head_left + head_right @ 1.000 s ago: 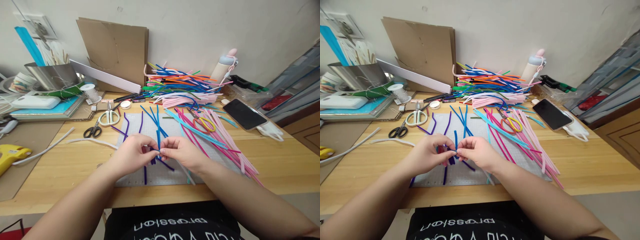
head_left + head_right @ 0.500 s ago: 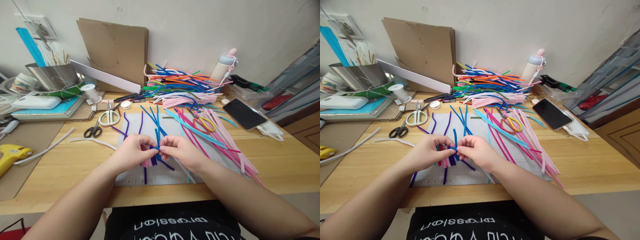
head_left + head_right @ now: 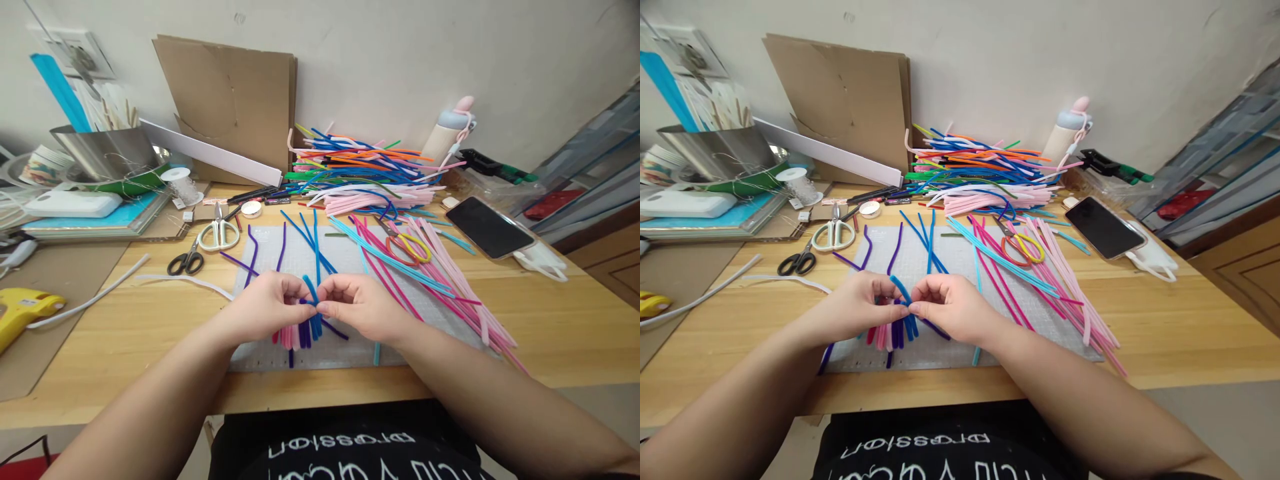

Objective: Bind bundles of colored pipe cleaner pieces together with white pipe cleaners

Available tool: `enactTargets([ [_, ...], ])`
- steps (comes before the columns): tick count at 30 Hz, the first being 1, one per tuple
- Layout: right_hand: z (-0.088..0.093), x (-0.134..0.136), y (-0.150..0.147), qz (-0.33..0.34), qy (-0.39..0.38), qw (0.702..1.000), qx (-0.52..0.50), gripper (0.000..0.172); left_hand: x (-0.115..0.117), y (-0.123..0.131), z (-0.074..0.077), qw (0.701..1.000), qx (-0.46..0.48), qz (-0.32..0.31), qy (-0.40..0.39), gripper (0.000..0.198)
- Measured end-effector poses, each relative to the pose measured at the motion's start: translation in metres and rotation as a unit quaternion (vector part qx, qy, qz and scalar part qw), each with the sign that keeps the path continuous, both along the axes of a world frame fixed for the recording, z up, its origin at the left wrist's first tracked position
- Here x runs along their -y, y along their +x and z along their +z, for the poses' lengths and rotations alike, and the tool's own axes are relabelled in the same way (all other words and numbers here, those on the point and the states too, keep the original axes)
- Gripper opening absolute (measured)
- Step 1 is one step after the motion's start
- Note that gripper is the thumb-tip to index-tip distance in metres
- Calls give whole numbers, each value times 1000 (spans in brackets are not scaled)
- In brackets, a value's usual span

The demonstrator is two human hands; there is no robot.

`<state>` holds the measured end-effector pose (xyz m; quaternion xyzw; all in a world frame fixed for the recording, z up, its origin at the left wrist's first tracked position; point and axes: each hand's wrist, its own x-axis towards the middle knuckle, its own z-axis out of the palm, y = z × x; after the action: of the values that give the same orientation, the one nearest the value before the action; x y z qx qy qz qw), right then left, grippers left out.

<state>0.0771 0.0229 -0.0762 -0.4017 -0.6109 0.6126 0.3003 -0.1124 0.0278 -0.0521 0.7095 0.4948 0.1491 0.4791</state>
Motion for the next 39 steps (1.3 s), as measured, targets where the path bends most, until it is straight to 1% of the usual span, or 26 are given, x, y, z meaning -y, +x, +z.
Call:
enactTargets([
  [5,-1,1,0,19,13,999,24,12,-1,0,-1,1000,-7,2,1,17],
  [9,0,2,0,27,21,998,48,9,-2,0,-3,1000,-30,-1,-3,20],
  [14,-6,4,-3,22,79,993,85,6,-3,1,-6,999,-32,-13,-13,19],
  [17,-9,4,-6,14,93,990,101,7,-4,1,-5,998,-57,-13,-6,18],
  [19,-5,4,-5,22,108,986,124,7,-5,1,-4,998,-60,-15,7,19],
  [21,7,2,2,19,147,976,157,8,-6,0,-4,999,-41,-18,2,19],
  [22,15,0,9,-1,173,970,170,12,-6,0,-4,999,-27,-17,-7,19],
  [23,24,-4,18,-35,194,963,183,18,-7,0,-5,1000,-16,-16,-16,19],
  [24,32,-9,29,-80,223,951,200,21,-7,0,-5,1000,-7,-12,-21,18],
  [25,39,-16,42,-134,251,927,243,22,-8,0,-6,1000,0,-9,-23,18],
  [26,43,-25,56,-176,278,891,313,21,-8,-1,-7,1000,4,-8,-23,18],
  [27,45,-35,70,-184,288,848,405,20,-8,-1,-7,1000,8,-9,-22,19],
  [28,43,-46,83,-181,277,805,492,24,-9,-1,-8,1000,11,-13,-20,20],
  [29,38,-58,96,-169,248,769,564,27,-9,-2,-8,1000,13,-17,-17,20],
  [31,22,-80,115,-134,173,728,650,26,-9,-2,-7,1000,7,-21,-16,20],
  [32,12,-90,122,-126,156,715,670,25,-9,-2,-7,1000,0,-20,-14,19],
  [35,-13,-108,133,-121,140,711,679,22,-9,-2,-6,1000,-7,-19,18,16],
  [37,-21,-115,135,-123,131,711,680,23,-8,-2,-6,999,-2,-19,45,14],
  [39,-20,-119,138,-113,117,717,678,18,-7,-2,-6,999,-7,-14,33,15],
])
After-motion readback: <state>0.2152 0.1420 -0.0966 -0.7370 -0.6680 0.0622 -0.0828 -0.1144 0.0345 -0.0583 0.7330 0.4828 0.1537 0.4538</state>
